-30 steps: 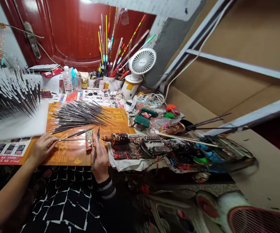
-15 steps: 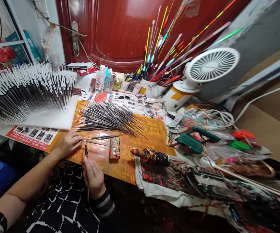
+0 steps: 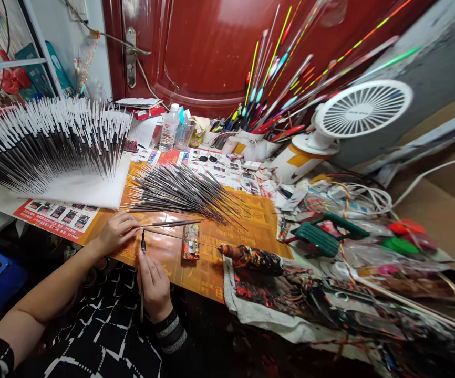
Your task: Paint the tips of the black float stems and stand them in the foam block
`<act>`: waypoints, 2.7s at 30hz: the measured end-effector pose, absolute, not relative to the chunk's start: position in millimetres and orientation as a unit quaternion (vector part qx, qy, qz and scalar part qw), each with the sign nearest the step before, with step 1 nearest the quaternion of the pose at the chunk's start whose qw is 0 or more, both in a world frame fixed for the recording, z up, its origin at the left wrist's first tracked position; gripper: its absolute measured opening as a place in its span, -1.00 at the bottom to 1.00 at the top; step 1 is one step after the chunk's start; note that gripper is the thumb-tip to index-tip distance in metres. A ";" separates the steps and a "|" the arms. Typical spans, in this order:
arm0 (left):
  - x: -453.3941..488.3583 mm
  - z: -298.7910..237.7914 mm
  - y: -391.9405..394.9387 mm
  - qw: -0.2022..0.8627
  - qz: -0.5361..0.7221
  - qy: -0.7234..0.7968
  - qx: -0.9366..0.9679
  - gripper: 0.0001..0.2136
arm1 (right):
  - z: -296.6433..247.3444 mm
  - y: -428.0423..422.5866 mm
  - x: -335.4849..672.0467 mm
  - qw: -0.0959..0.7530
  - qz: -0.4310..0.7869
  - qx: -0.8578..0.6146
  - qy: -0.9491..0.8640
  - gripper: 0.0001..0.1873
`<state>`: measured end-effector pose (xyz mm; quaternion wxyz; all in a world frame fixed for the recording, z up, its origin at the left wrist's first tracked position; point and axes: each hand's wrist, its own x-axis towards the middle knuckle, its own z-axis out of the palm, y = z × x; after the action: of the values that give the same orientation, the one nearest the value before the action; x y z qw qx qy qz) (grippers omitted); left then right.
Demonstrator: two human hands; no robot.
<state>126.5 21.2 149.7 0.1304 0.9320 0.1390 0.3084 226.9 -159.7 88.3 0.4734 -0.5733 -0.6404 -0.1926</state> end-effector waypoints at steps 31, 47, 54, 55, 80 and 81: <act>126.3 154.4 23.6 0.101 0.371 0.097 0.918 -0.86 | 97.6 -191.9 262.3 0.529 -0.213 -0.567 -0.594 -0.39; 126.5 159.4 28.9 0.081 0.370 0.093 0.921 -0.90 | 87.3 -197.7 283.4 0.505 -0.265 -0.610 -0.550 -0.31; 126.8 159.8 28.7 0.087 0.368 0.093 0.921 -0.89 | 89.0 -197.5 283.2 0.494 -0.270 -0.616 -0.551 -0.30; 126.7 159.7 28.8 0.089 0.368 0.093 0.921 -0.89 | 89.3 -197.8 283.0 0.492 -0.265 -0.620 -0.551 -0.31; 110.9 198.3 37.9 0.036 0.319 0.122 0.939 -0.84 | 91.9 -213.6 282.5 0.538 -0.221 -0.611 -0.537 -0.50; 102.6 213.8 43.8 0.014 0.316 0.129 0.940 -0.82 | 92.2 -214.8 283.8 0.540 -0.219 -0.605 -0.542 -0.51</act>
<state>102.6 43.8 213.8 0.0137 0.9397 0.1288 0.3164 283.8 -214.8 92.2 0.5404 -0.6053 -0.5421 -0.2186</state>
